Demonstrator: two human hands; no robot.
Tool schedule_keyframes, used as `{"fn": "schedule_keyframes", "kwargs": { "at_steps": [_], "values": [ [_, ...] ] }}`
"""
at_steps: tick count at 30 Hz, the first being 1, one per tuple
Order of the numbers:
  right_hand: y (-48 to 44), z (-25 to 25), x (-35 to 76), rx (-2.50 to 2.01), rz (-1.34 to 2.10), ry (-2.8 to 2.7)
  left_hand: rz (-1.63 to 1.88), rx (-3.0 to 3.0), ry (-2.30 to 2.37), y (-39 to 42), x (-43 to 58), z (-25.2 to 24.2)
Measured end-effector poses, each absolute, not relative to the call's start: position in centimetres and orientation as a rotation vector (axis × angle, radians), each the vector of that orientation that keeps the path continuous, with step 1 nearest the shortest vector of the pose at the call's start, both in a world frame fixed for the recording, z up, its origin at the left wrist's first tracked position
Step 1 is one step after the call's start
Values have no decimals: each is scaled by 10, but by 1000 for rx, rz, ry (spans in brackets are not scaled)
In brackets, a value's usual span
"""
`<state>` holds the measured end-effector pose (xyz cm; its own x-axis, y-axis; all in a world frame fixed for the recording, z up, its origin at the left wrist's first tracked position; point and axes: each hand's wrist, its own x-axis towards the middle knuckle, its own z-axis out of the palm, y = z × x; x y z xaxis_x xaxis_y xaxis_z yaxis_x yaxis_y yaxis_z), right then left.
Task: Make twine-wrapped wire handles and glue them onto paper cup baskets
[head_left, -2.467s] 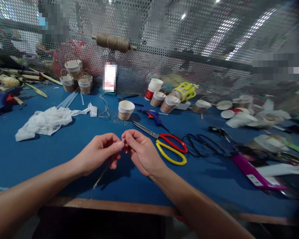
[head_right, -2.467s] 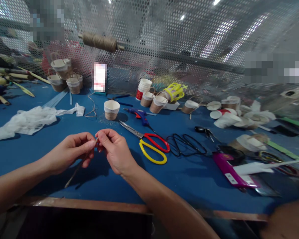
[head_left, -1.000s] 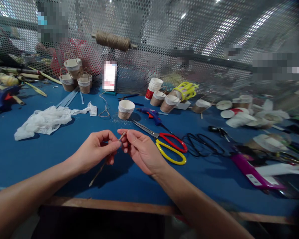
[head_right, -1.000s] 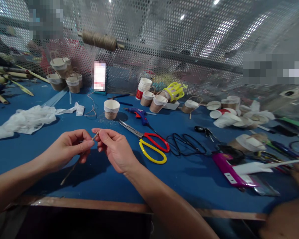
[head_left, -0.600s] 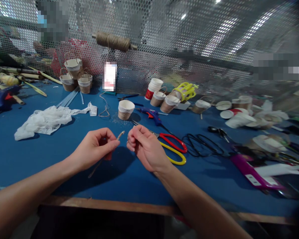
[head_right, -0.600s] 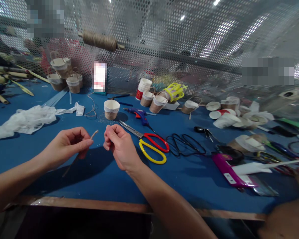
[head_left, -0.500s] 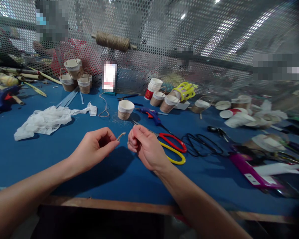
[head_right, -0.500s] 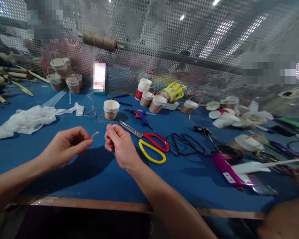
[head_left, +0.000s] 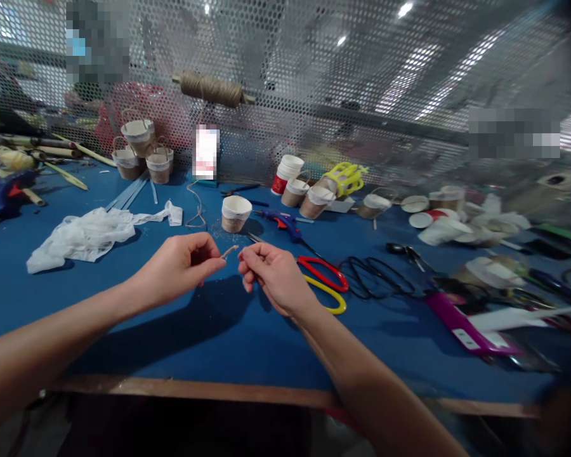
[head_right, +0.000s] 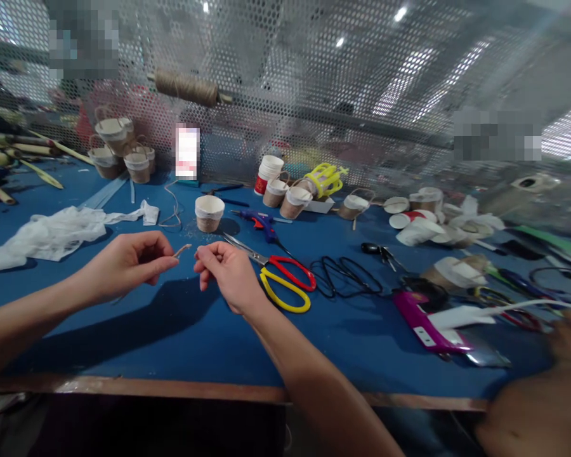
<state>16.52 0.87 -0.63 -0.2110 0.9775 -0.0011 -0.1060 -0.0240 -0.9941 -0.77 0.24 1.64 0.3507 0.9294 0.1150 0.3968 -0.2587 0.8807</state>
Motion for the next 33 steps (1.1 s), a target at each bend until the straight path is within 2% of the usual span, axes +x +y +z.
{"fn": "schedule_keyframes", "kwargs": {
  "at_steps": [7, 16, 25, 30, 33],
  "values": [
    [14, -11, 167, -1108, 1352, -1319, 877, 1549, 1077, 12, -8, -1],
    [14, -9, 168, -1192, 1179, -1550, 848, 1548, 1062, 6, -10, -4],
    [6, -7, 160, -990, 928, -1747, 757, 1507, 974, 1, -6, -5],
    [5, -5, 160, -1012, 972, -1722, 744, 1489, 969, -1, -5, -3],
    [5, -5, 162, -1017, 1137, -1647, 737, 1485, 960, -1, -5, -3]
  ]
}}
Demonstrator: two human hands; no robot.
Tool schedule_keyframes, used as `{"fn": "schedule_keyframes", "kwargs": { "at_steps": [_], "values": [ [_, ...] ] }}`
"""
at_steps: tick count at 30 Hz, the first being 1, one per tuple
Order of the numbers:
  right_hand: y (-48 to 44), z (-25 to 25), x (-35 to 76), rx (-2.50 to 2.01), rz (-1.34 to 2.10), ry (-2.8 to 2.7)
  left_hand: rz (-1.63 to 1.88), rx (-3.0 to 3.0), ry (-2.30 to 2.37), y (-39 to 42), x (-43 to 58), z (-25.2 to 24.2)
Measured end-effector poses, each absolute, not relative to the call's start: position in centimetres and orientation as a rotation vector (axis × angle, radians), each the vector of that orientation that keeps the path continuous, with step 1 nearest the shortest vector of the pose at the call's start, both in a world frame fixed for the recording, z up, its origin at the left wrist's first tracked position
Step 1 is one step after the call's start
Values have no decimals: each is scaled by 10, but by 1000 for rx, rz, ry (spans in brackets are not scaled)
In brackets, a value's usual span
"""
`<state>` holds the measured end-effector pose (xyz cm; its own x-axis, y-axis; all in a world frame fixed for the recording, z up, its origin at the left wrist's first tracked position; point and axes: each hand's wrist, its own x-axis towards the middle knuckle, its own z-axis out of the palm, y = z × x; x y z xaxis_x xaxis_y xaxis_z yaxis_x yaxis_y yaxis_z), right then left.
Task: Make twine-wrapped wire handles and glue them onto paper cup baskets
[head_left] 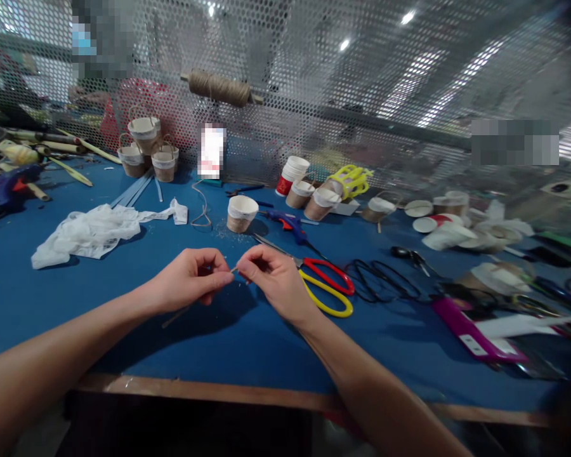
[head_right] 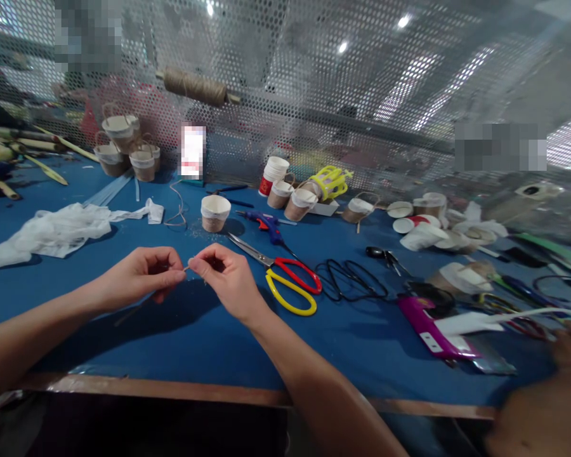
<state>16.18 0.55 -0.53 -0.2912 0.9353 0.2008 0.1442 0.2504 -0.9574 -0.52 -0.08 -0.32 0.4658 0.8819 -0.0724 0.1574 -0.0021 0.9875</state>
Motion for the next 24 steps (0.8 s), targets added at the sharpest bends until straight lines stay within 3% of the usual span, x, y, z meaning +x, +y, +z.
{"fn": "schedule_keyframes", "kwargs": {
  "at_steps": [6, 17, 20, 24],
  "values": [
    [7, -10, 161, -941, 1598, -1286, 743, 1462, 957, 0, -6, -3],
    [3, -6, 157, -908, 1714, -1227, 730, 1482, 919, -4, -4, 0],
    [3, -3, 159, -1010, 1588, -1357, 755, 1482, 939, -4, -4, 0],
    [0, 0, 163, -1185, 1025, -1793, 719, 1505, 940, -3, -5, -1]
  ]
}}
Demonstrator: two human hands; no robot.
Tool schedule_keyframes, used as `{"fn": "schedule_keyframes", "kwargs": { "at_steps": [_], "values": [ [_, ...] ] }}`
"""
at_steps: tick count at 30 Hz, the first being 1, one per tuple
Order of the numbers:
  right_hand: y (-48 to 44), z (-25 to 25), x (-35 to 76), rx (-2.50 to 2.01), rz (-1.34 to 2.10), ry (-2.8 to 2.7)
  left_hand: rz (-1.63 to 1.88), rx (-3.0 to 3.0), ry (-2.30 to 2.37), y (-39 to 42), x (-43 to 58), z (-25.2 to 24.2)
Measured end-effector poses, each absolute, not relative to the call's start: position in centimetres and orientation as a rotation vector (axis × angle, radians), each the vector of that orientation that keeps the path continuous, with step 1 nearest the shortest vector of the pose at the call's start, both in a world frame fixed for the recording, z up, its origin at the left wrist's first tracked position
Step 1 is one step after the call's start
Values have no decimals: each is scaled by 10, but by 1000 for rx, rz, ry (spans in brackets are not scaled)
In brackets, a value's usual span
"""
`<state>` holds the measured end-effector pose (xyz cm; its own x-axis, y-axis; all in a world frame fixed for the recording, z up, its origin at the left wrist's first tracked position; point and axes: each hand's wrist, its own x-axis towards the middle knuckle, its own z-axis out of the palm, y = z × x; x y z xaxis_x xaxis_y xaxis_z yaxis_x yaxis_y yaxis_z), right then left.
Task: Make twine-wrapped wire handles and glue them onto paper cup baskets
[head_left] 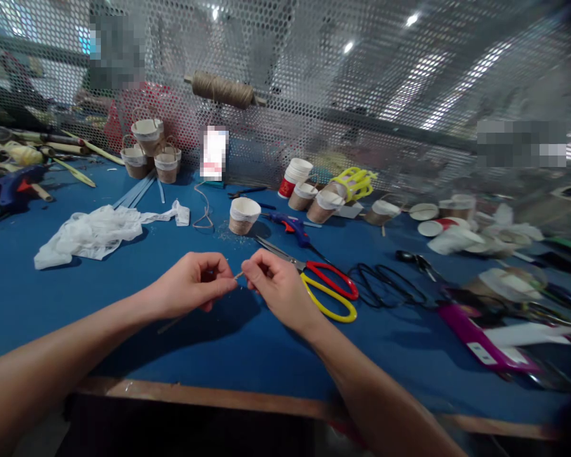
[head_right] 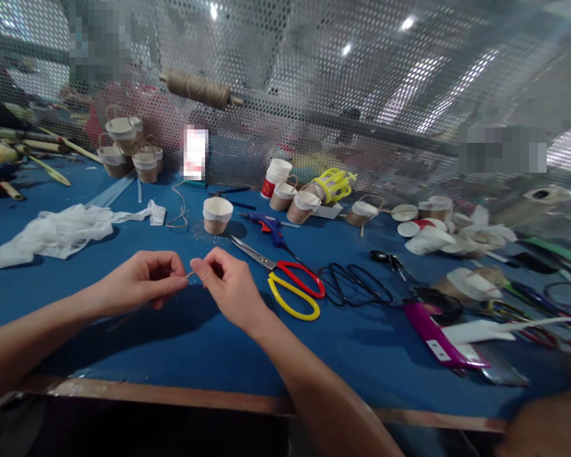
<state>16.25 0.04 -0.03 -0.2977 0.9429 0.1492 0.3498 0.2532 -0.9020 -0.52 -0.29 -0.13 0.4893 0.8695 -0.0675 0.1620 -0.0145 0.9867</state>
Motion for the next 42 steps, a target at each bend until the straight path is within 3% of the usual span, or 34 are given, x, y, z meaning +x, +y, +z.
{"fn": "schedule_keyframes", "kwargs": {
  "at_steps": [6, 11, 19, 23, 27, 34, 42],
  "values": [
    [-3, -2, 161, -1200, 583, -2018, 720, 1514, 930, -3, -5, -6],
    [-3, -4, 159, -1175, 541, -2035, 836, 1666, 1008, -6, 0, -8],
    [-3, -1, 160, -1233, 642, -1946, 1143, 1374, 1125, 10, -13, -4],
    [-3, 1, 161, -1215, 723, -1926, 821, 1520, 1177, 15, -18, -4],
    [-3, -1, 162, -1216, 676, -1915, 474, 1263, 790, 1, -8, -3],
    [5, -3, 164, -1237, 1147, -1686, 591, 1226, 868, -5, -3, -5],
    [1, 0, 162, -1196, 959, -1880, 560, 1387, 894, -4, -5, -7]
  ]
}}
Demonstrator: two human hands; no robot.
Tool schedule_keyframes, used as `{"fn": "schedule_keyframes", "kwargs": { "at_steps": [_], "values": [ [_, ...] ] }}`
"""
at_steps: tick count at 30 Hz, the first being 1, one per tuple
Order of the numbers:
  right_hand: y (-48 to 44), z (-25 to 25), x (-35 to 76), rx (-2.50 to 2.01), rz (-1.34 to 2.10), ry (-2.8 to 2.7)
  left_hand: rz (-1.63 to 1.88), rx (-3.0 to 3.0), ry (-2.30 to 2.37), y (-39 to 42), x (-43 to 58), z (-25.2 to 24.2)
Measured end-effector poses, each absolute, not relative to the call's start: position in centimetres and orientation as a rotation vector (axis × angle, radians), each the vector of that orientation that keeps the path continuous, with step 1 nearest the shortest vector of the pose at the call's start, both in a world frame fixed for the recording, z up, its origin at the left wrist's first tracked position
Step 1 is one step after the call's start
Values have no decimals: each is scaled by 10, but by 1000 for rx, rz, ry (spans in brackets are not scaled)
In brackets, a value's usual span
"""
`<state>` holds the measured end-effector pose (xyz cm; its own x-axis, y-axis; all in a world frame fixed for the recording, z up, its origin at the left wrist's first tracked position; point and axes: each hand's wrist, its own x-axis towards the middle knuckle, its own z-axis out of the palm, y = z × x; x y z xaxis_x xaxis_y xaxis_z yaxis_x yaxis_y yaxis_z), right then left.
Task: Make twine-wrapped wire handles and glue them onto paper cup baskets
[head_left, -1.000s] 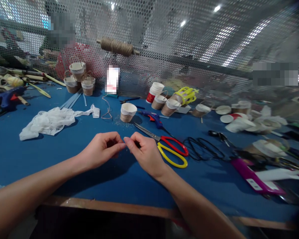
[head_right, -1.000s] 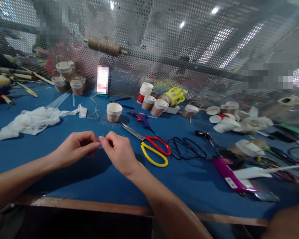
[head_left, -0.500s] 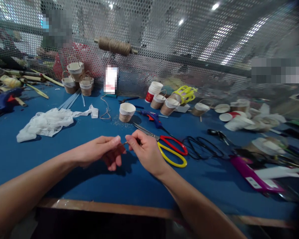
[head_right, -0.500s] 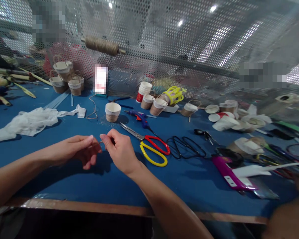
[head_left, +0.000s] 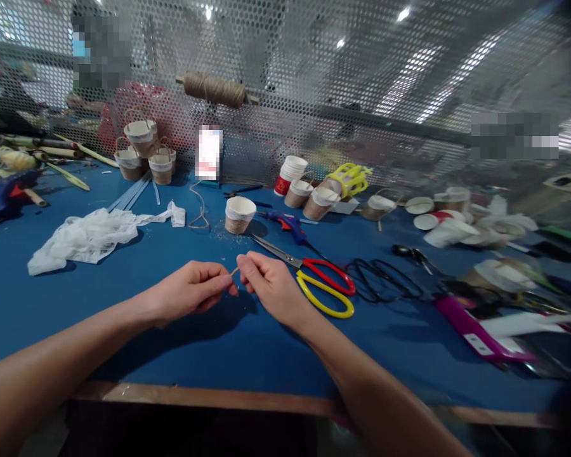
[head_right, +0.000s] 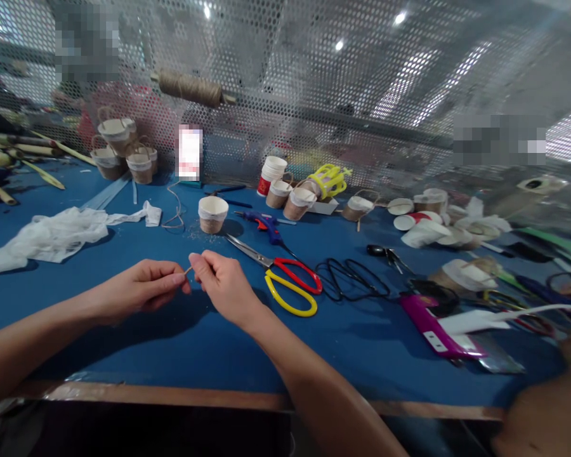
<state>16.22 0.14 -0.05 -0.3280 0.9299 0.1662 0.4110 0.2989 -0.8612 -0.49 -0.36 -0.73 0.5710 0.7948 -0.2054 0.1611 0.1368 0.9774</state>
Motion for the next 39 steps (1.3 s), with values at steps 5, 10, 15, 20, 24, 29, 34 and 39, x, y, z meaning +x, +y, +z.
{"fn": "schedule_keyframes", "kwargs": {
  "at_steps": [5, 10, 15, 20, 24, 29, 34, 39],
  "values": [
    [-1, -1, 162, -1165, 1085, -1810, 511, 1343, 842, -6, -4, -6],
    [6, -4, 164, -1216, 1251, -1639, 529, 1212, 826, -4, -4, -6],
    [11, -7, 167, -1181, 1232, -1557, 548, 1146, 783, -1, -6, -8],
    [9, -3, 167, -1070, 1234, -1634, 571, 1055, 738, 1, -7, -10],
    [7, -1, 166, -1066, 1258, -1617, 593, 1049, 758, 0, -6, -11],
    [4, -4, 163, -1092, 1283, -1603, 604, 1087, 791, -2, -3, -11],
    [3, -5, 161, -1086, 1280, -1593, 603, 1089, 783, -2, -2, -13],
    [4, -5, 161, -1070, 1285, -1580, 620, 1091, 792, -1, -3, -14]
  ]
}}
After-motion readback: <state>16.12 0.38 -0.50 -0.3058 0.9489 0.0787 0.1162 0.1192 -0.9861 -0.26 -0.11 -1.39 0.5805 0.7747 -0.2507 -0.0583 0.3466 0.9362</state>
